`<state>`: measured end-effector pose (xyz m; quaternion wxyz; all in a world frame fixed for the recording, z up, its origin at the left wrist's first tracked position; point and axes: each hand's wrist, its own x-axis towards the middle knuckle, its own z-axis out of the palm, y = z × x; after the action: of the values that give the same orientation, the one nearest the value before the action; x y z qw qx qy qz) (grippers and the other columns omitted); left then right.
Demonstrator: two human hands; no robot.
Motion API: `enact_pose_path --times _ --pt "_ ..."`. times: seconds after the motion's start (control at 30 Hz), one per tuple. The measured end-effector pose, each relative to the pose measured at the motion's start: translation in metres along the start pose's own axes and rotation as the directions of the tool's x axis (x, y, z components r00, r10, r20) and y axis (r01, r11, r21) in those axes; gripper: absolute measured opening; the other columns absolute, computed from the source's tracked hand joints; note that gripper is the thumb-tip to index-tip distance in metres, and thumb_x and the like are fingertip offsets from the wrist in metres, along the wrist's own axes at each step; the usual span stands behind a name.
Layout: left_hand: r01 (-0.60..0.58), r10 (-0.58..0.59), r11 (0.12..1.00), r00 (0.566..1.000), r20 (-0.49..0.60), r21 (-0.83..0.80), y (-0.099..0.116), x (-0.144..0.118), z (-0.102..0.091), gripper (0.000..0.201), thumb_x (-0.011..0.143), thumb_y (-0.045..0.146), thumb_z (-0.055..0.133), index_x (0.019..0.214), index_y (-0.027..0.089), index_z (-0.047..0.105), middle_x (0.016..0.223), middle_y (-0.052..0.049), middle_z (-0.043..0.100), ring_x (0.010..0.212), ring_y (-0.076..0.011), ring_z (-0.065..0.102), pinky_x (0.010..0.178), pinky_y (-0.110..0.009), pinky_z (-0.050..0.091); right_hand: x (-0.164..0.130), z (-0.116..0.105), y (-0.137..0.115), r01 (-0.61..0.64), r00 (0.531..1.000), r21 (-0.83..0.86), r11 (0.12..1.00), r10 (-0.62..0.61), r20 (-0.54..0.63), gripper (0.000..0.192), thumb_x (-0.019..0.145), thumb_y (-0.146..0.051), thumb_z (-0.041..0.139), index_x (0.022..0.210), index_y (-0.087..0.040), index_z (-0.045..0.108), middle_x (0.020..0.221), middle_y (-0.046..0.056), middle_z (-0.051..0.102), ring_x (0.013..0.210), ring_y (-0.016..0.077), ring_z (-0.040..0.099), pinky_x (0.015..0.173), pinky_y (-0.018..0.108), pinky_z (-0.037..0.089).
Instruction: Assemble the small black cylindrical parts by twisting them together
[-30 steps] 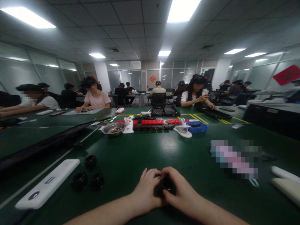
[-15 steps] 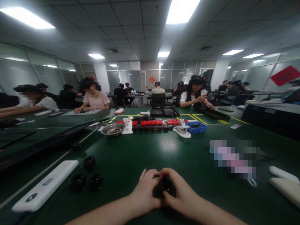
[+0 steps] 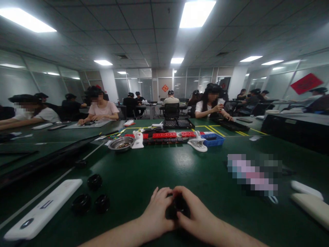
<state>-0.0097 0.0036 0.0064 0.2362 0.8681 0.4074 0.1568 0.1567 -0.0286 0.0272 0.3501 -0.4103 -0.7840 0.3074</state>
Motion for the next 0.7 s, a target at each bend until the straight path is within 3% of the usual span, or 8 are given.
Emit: enact_pose_path --times 0.1,0.37,0.57,0.7 --pt "0.008 -0.008 1.000 1.000 0.004 0.003 0.0002 0.0003 0.0000 0.052 0.060 0.033 0.069 0.109 0.025 0.056 0.122 -0.007 0.048 0.119 -0.0305 0.036 0.104 -0.053 0.012 -0.0003 -0.0025 -0.0038 0.036 0.999 0.011 0.999 -0.036 0.038 0.060 0.059 0.000 0.048 0.116 -0.017 0.040 0.116 0.009 0.050 0.107 0.0214 0.048 0.093 0.038 0.038" --pt "0.017 -0.017 1.000 1.000 0.015 0.003 0.0047 -0.0002 -0.0035 0.054 0.058 0.034 0.071 0.110 0.026 0.056 0.120 -0.006 0.049 0.117 -0.0294 0.037 0.103 -0.053 0.013 0.0020 0.0004 -0.0004 -0.081 0.994 -0.039 0.996 0.078 -0.074 0.045 0.062 -0.010 0.060 0.105 -0.015 0.046 0.100 0.007 0.053 0.094 0.0220 0.051 0.085 0.036 0.042" --pt "0.021 -0.021 1.000 0.999 0.024 0.010 0.0032 -0.0005 -0.0031 0.060 0.059 0.032 0.069 0.116 0.023 0.052 0.124 -0.008 0.047 0.120 -0.0301 0.035 0.104 -0.052 0.012 -0.0015 -0.0010 -0.0012 0.071 0.997 0.005 0.997 -0.071 0.017 0.055 0.061 0.000 0.048 0.113 -0.018 0.043 0.110 0.007 0.053 0.102 0.0196 0.051 0.090 0.035 0.040" --pt "0.006 -0.006 1.000 1.000 0.014 0.001 0.0033 -0.0005 -0.0035 0.050 0.061 0.035 0.069 0.109 0.026 0.057 0.121 -0.006 0.048 0.118 -0.0296 0.036 0.103 -0.053 0.012 -0.0011 -0.0017 -0.0020 0.043 0.999 -0.027 0.999 -0.044 -0.025 0.054 0.064 -0.006 0.055 0.115 -0.018 0.042 0.113 0.009 0.051 0.104 0.0224 0.049 0.091 0.038 0.039"
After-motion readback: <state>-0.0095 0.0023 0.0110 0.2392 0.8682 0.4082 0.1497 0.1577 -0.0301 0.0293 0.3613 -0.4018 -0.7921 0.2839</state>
